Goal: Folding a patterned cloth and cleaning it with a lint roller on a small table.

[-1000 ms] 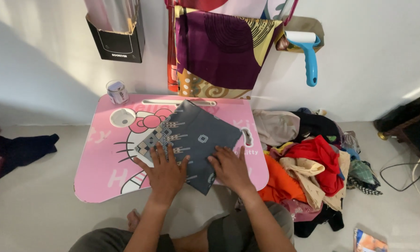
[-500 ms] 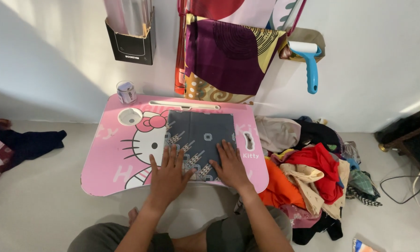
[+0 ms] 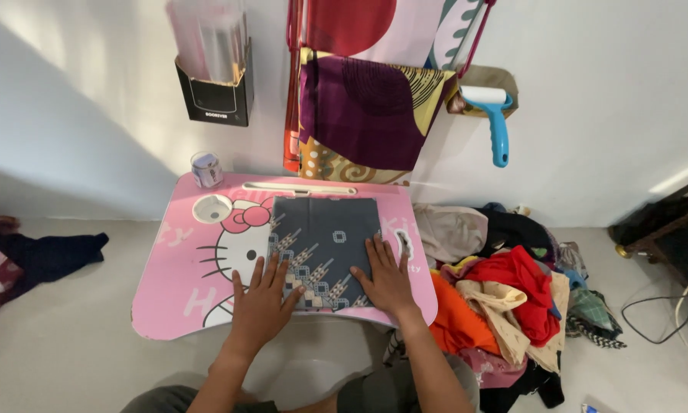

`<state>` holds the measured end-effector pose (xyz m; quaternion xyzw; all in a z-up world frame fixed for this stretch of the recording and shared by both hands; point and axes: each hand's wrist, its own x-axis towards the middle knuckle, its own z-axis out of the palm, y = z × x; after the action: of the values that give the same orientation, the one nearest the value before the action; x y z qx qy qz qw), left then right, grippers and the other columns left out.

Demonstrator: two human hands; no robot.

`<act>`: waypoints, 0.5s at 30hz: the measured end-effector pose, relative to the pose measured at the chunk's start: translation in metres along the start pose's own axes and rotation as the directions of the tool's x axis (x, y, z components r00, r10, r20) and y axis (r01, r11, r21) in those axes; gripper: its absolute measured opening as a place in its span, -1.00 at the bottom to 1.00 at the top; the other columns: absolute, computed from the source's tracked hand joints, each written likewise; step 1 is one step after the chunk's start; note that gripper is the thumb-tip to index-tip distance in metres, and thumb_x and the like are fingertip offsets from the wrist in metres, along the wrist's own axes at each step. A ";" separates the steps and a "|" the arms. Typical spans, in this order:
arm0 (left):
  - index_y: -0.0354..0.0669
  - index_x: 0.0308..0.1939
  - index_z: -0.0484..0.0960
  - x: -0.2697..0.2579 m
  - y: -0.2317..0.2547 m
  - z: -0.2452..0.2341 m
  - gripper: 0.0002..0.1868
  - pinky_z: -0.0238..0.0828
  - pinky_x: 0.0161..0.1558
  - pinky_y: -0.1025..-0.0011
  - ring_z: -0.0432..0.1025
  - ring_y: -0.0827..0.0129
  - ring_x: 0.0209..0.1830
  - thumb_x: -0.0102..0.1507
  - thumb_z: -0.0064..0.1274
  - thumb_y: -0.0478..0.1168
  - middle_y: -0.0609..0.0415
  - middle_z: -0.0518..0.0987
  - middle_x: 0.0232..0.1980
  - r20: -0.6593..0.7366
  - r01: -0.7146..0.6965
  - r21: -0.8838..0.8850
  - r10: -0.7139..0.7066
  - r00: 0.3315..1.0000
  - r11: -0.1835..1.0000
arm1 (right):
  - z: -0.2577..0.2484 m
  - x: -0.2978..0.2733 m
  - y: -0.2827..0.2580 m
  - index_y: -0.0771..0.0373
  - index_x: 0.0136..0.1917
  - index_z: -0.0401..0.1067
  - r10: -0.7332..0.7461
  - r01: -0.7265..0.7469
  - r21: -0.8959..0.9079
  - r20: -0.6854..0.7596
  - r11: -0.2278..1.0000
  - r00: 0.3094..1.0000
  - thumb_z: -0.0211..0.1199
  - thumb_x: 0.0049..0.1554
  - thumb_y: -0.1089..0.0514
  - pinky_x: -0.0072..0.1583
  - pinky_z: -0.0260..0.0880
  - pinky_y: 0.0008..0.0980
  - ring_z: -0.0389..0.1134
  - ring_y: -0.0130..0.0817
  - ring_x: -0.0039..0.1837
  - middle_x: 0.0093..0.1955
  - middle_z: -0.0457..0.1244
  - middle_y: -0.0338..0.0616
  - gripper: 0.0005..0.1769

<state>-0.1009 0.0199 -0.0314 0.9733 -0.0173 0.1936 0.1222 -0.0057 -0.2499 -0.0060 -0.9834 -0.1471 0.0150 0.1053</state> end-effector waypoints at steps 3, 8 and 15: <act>0.08 0.55 0.16 0.000 -0.014 -0.009 -0.23 -0.31 0.53 -0.15 -0.11 0.31 0.67 0.36 -0.32 0.34 0.26 0.06 0.66 0.165 0.026 -0.025 -0.022 0.986 0.999 | 0.003 -0.004 0.005 0.18 0.66 -0.10 -0.008 0.010 0.046 -0.060 0.999 0.998 -0.17 0.28 -0.44 0.60 -0.50 0.06 -0.36 -0.09 0.73 0.76 -0.30 -0.18 -0.07; 0.05 0.55 0.14 -0.012 -0.020 0.000 -0.21 -0.25 0.51 -0.12 -0.11 0.21 0.66 0.36 -0.36 0.37 0.21 0.05 0.67 0.077 -0.046 0.034 0.043 0.996 0.998 | 0.013 -0.049 0.022 0.29 0.52 0.17 0.103 -0.044 0.190 -0.315 0.981 0.944 0.15 0.21 -0.26 0.56 -0.12 -0.07 -0.04 -0.16 0.65 0.64 0.01 -0.07 -0.19; 0.11 0.54 0.10 -0.011 -0.035 0.043 -0.18 -0.28 0.51 -0.26 -0.16 0.21 0.69 0.33 -0.39 0.42 0.23 0.00 0.68 0.130 -0.018 0.054 0.011 0.991 0.998 | 0.009 -0.064 0.020 0.21 0.34 0.44 0.191 -0.047 0.287 -0.499 0.957 0.845 0.33 0.12 -0.07 0.48 0.13 -0.18 0.20 -0.17 0.52 0.45 0.27 -0.14 -0.42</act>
<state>-0.0925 0.0437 -0.0821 0.9867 -0.0269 0.1312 0.0923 -0.0616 -0.2853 -0.0193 -0.9347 -0.0478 -0.2260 0.2701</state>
